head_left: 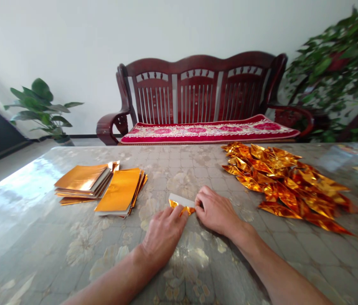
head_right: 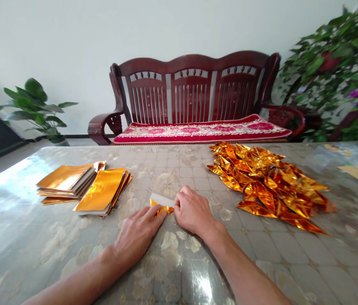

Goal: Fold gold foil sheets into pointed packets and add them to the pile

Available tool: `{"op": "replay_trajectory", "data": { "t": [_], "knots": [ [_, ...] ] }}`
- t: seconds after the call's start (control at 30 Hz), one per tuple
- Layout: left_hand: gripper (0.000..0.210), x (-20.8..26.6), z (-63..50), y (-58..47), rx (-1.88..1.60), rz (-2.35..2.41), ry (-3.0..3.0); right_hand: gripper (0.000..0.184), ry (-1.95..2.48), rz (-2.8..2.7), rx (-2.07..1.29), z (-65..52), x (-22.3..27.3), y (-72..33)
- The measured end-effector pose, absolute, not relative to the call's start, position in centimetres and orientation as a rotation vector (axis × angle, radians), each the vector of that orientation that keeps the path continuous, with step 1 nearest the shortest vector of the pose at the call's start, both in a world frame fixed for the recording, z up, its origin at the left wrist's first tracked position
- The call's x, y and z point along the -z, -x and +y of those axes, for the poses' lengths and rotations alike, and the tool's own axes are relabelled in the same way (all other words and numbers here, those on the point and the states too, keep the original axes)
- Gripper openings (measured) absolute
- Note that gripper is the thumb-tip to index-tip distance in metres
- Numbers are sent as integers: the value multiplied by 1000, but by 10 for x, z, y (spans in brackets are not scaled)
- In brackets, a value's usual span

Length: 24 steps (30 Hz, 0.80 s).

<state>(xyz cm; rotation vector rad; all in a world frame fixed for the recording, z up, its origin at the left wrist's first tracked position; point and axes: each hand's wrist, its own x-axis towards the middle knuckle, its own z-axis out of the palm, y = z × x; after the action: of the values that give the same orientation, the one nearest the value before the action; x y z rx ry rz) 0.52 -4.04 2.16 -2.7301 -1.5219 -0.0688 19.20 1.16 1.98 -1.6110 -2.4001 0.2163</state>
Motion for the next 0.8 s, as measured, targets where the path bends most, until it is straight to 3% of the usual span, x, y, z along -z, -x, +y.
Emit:
{"op": "replay_trajectory", "data": {
  "t": [0.37,0.8],
  "knots": [
    [34,-15,-41,-7,82,-1569,2701,22,1647,-2334,-289,10,-21,-189],
    [25,-13,-42,-5,211,-1440,2706,17,1641,-2345,-113,10,-12,-184]
  ]
}}
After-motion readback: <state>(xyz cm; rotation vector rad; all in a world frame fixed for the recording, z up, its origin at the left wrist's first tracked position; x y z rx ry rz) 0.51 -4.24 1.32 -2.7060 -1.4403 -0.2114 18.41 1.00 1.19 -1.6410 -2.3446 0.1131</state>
